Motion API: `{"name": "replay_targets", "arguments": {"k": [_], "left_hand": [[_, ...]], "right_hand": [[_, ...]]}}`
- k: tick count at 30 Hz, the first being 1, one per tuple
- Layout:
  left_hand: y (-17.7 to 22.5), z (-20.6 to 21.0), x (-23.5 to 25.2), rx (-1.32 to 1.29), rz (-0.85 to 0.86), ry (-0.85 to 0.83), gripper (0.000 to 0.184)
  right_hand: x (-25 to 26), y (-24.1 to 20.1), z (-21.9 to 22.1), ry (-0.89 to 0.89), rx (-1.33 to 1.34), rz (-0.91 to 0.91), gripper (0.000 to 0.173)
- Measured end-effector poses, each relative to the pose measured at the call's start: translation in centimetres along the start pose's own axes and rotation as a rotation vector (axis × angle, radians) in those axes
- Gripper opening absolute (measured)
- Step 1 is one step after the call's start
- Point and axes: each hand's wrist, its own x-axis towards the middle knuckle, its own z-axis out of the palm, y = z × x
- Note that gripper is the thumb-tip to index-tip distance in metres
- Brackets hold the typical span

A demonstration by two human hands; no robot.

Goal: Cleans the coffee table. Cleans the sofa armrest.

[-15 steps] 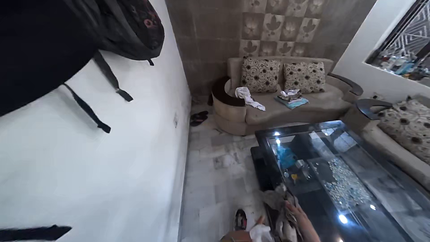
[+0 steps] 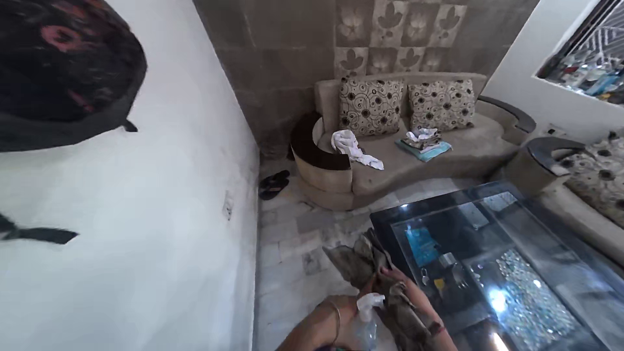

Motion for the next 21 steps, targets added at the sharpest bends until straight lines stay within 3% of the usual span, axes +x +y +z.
{"name": "replay_targets", "arguments": {"k": [3,8,10,15,18,21], "left_hand": [[-1.3,-4.0,0.8,-0.008,-0.025,-0.031,0.067],[-7.4,-10.4,6.7,-0.100,0.021,0.020,0.080],[-9.0,-14.7,8.1,-0.159,0.051,0.069,0.083],[-11.8,-26.8,11.9,-0.147,0.202,0.102,0.087],[-12.7,-32.5,13.6,-0.166,0.246,0.144,0.090],[-13.0,-35.7,16.4,-0.338,0.500,0.273,0.095]], "right_hand": [[3.2,-2.0,0.4,0.058,-0.028,-0.050,0.041],[9.7,-1.1,-1.5,0.443,-0.023,-0.378,0.029],[11.9,-2.0,-2.1,0.541,-0.045,-0.426,0.028],[17.4,-6.8,-0.4,0.640,0.193,-0.224,0.027],[20.8,-9.0,1.4,0.605,0.137,-0.075,0.053],[23.4,-9.7,2.9,0.586,0.206,-0.048,0.065]]}}
